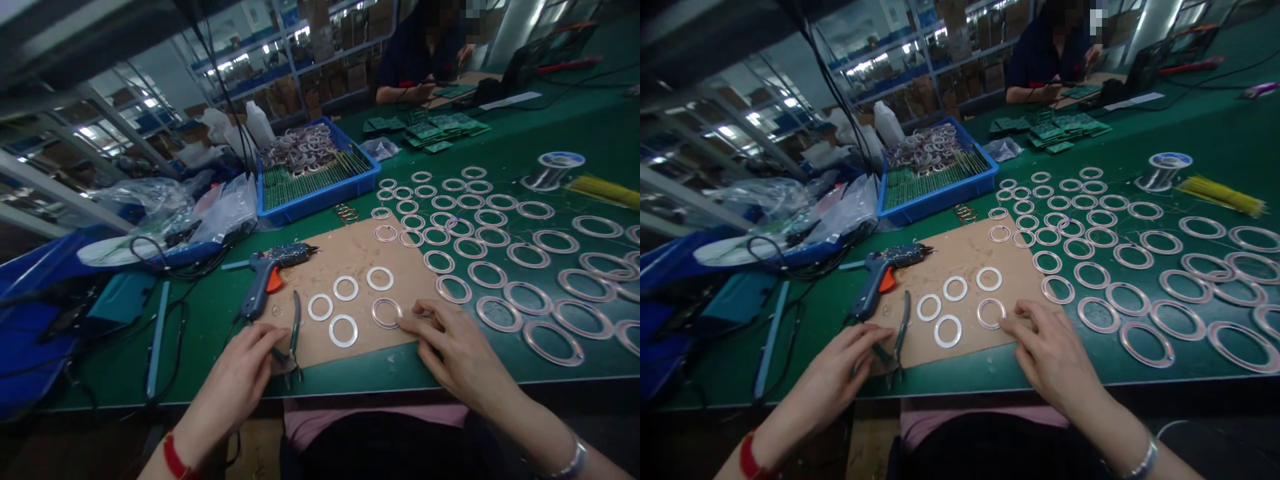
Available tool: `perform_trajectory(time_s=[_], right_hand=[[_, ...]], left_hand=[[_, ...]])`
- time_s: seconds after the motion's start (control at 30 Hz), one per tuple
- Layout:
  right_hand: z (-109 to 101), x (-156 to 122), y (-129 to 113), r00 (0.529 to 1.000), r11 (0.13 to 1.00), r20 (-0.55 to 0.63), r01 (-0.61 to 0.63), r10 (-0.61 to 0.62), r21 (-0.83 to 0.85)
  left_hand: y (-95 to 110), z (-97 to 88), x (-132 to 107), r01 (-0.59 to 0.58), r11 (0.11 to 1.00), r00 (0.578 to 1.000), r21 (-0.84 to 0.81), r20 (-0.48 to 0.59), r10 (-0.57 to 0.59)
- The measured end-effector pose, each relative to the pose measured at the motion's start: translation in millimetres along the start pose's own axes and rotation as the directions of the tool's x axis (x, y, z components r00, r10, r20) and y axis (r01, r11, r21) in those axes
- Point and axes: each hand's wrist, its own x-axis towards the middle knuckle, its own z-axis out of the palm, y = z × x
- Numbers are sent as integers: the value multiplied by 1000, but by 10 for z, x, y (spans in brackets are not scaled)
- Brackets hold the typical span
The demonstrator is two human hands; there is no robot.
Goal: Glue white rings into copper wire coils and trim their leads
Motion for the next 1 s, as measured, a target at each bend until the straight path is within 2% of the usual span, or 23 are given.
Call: perform_trajectory(time_s=[0.1, 0.17, 0.23, 0.3, 0.37, 0.4, 0.43, 0.5, 0.57, 0.6, 0.63, 0.7, 0.8, 0.9, 1.0], right_hand=[[10, -13, 30, 1000, 999, 12, 13, -12, -29], [7, -27, 30, 1000, 999, 4, 6, -6, -39], [-2, -38, 19, 1000, 999, -9, -3, 3, -42], [-14, -40, 3, 1000, 999, -20, -5, 4, -39], [-26, -35, -8, 1000, 999, -18, -10, 9, -32], [-30, -32, -12, 1000, 1000, -14, -16, 16, -27], [-33, -28, -14, 1000, 999, -9, -26, 26, -22], [-35, -24, -17, 999, 999, 3, -44, 44, -9], [-35, -21, -21, 998, 998, 13, -59, 59, 4], [-35, -21, -24, 998, 998, 17, -65, 65, 8], [-37, -19, -28, 997, 997, 20, -71, 71, 11], [-45, -14, -39, 996, 996, 26, -87, 87, 12], [-59, -3, -55, 995, 995, 23, -100, 99, 17], [-67, 7, -61, 994, 994, 20, -103, 103, 17], [-66, 11, -58, 993, 993, 27, -113, 113, 21]], left_hand=[[77, 7, 20, -56, 998, 979, 18, 199, 52], [84, 12, 48, -111, 994, 960, -1, 257, 108], [50, 9, 84, -181, 982, 954, -59, 230, 190], [-2, -14, 139, -200, 974, 972, -107, 103, 211], [-33, -63, 217, -111, 984, 992, -139, -73, 101], [-29, -94, 264, -38, 986, 988, -164, -152, 13], [-6, -126, 313, 36, 978, 971, -204, -224, -83], [96, -178, 412, 169, 936, 905, -308, -327, -271], [257, -200, 511, 220, 879, 843, -423, -371, -389], [346, -195, 563, 214, 851, 830, -480, -370, -418], [434, -182, 616, 185, 827, 835, -531, -359, -418], [584, -137, 734, 123, 815, 872, -566, -330, -361], [723, -61, 920, 34, 877, 908, -479, -352, -227], [787, -21, 1068, -44, 916, 915, -399, -385, -124], [821, -18, 1145, -67, 939, 918, -336, -390, -75]])
